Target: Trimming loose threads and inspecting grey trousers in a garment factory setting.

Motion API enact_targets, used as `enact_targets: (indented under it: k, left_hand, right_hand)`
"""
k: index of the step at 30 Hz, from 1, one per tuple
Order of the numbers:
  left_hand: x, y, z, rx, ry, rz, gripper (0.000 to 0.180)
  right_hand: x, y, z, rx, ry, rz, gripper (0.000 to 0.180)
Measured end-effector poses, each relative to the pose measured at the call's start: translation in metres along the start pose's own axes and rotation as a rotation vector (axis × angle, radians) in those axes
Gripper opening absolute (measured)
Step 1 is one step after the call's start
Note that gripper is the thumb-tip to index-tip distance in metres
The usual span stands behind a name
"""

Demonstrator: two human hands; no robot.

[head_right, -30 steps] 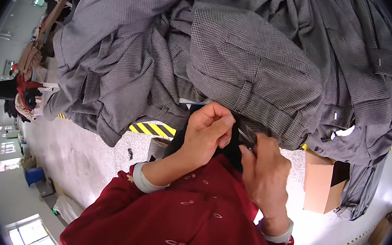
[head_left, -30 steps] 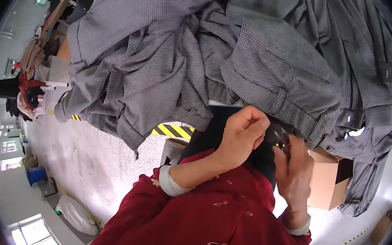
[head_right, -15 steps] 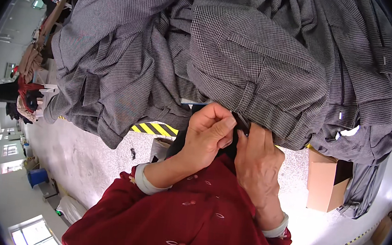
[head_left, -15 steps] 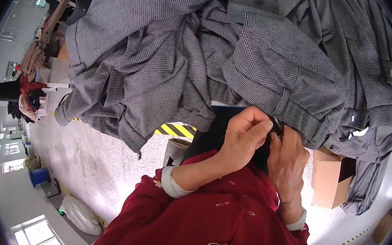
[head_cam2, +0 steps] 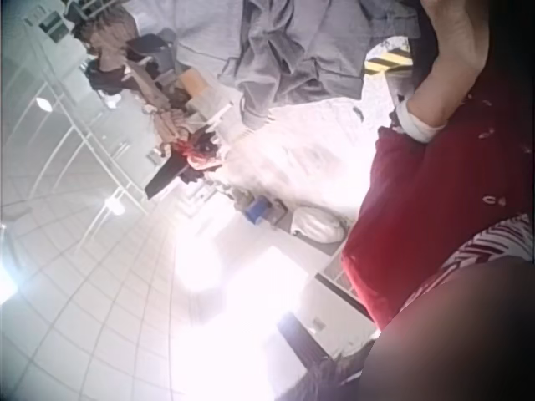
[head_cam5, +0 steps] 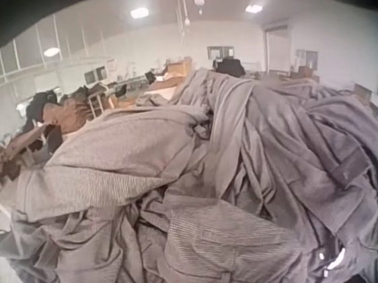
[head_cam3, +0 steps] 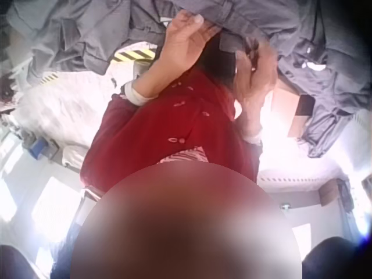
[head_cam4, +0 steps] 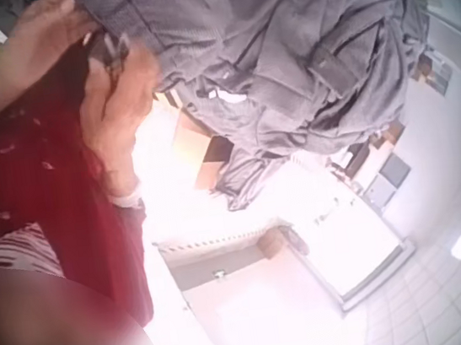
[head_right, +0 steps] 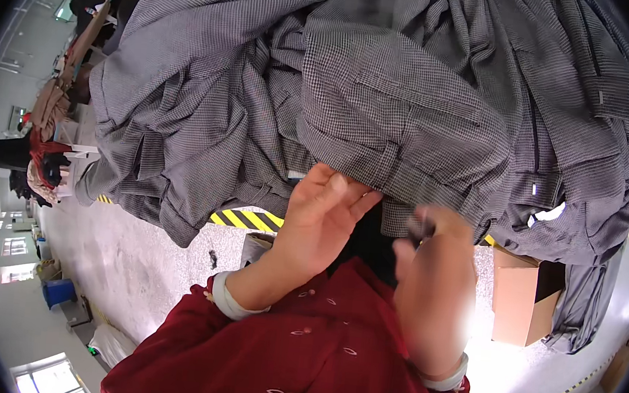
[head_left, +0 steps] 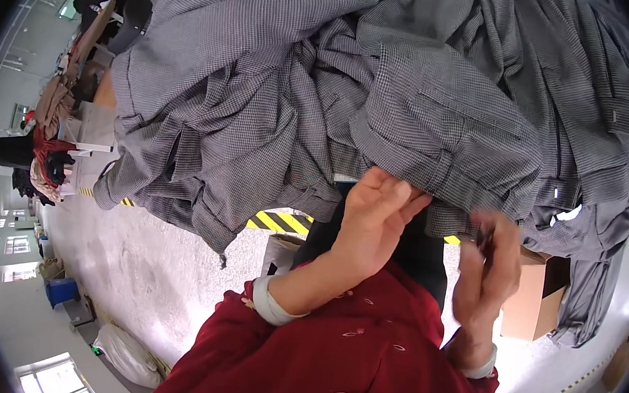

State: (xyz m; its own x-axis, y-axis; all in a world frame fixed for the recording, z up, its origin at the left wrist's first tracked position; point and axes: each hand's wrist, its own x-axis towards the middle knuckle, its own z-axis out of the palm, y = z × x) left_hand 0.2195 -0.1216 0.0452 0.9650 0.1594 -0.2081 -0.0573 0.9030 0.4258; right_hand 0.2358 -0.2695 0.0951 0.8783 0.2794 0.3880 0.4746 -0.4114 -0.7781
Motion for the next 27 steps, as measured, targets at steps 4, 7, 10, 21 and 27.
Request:
enact_targets:
  k: [4, 7, 10, 21, 27]
  left_hand:
    - [0.019, 0.006, 0.011, -0.013, -0.114, -0.068, 0.009]
    - [0.018, 0.004, 0.008, -0.092, -0.084, -0.071, 0.010]
    - [0.013, 0.003, 0.006, -0.083, -0.099, -0.102, 0.011]
    - [0.009, -0.003, -0.006, 0.027, -0.064, -0.067, 0.015]
    - [0.007, -0.004, -0.012, 0.058, 0.035, -0.072, 0.011]
  right_hand:
    - [0.014, 0.015, 0.003, 0.113, 0.006, 0.186, 0.023]
    - [0.020, 0.016, 0.003, 0.190, -0.019, 0.309, 0.019]
    - [0.029, 0.016, 0.012, 0.169, -0.019, 0.338, 0.015]
    - [0.036, 0.020, 0.027, -0.028, -0.084, -0.018, 0.023]
    - [0.032, 0.024, 0.030, -0.064, -0.044, -0.099, 0.018]
